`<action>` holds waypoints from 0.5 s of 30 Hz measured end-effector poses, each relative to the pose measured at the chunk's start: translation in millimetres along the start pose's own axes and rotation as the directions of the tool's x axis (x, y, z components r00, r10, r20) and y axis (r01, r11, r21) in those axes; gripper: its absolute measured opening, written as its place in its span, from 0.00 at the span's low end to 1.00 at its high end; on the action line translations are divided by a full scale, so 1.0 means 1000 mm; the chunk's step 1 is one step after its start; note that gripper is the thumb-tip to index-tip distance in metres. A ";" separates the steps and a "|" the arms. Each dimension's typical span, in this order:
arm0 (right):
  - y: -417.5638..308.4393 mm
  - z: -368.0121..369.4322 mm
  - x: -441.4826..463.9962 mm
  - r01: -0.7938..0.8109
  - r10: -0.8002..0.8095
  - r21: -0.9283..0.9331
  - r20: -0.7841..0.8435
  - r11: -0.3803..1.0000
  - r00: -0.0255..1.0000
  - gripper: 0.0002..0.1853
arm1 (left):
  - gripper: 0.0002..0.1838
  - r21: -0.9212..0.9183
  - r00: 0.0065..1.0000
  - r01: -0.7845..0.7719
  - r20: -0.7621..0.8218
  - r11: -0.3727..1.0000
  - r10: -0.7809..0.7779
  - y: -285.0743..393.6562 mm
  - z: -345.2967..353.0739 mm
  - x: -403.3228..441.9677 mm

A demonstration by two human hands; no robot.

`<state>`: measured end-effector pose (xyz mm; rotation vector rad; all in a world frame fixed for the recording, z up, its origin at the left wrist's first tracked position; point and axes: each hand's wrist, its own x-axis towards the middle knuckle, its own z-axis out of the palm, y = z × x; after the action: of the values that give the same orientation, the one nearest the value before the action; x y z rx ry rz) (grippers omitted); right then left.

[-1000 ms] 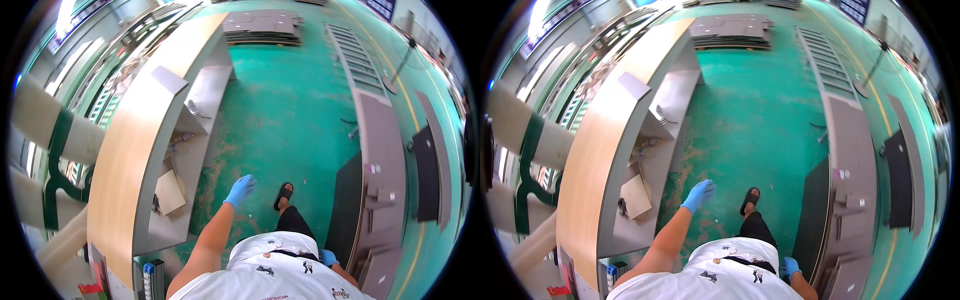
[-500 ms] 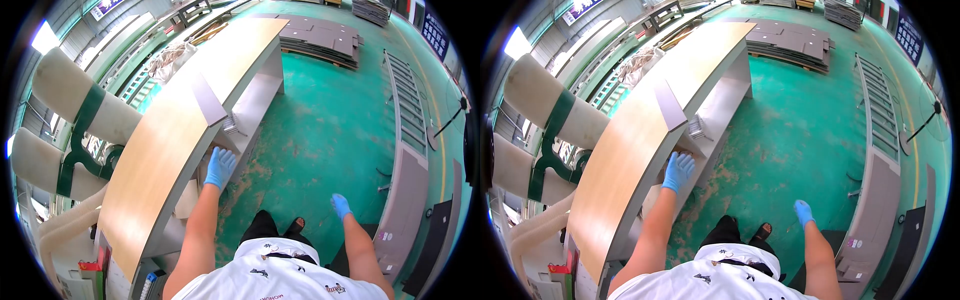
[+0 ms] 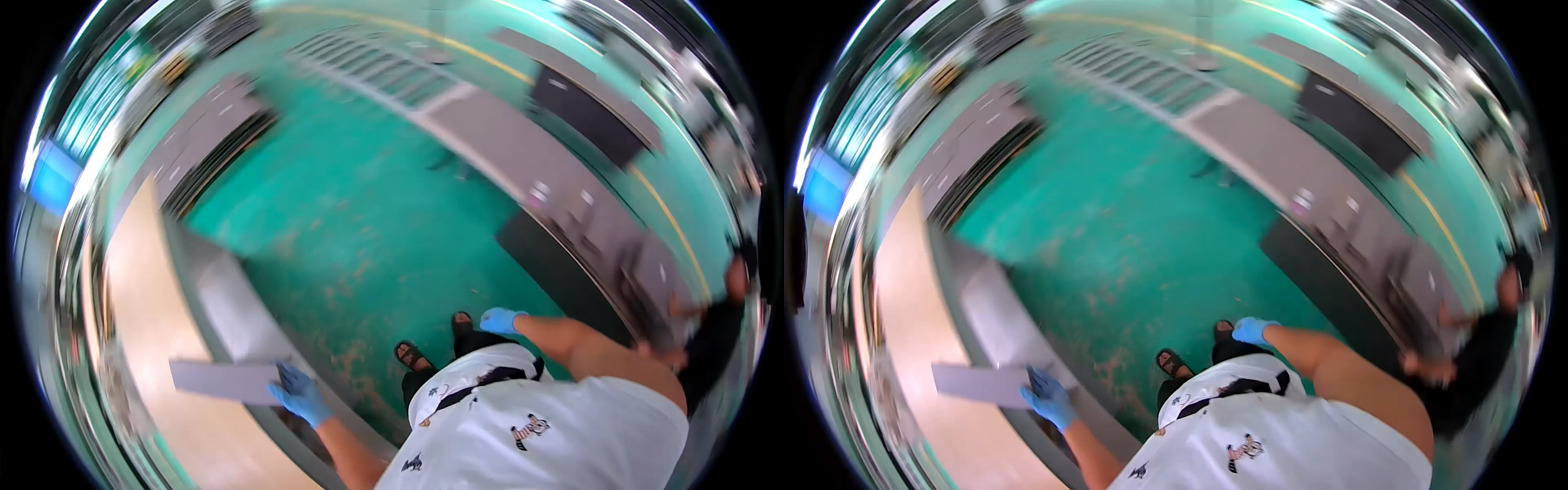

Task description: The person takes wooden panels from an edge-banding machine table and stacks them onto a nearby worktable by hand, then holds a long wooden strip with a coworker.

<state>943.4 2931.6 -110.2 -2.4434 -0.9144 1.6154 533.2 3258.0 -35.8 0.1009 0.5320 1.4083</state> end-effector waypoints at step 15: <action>0.009 -0.033 -0.119 0.317 -0.239 0.830 -0.458 -0.459 0.856 0.35 | 0.26 0.879 0.156 0.476 -0.040 0.040 -0.987 -0.314 0.128 -0.197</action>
<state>943.8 2871.4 -1.4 -0.6768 0.1286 1.0380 858.6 3044.6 16.9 0.8067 0.4257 -0.2284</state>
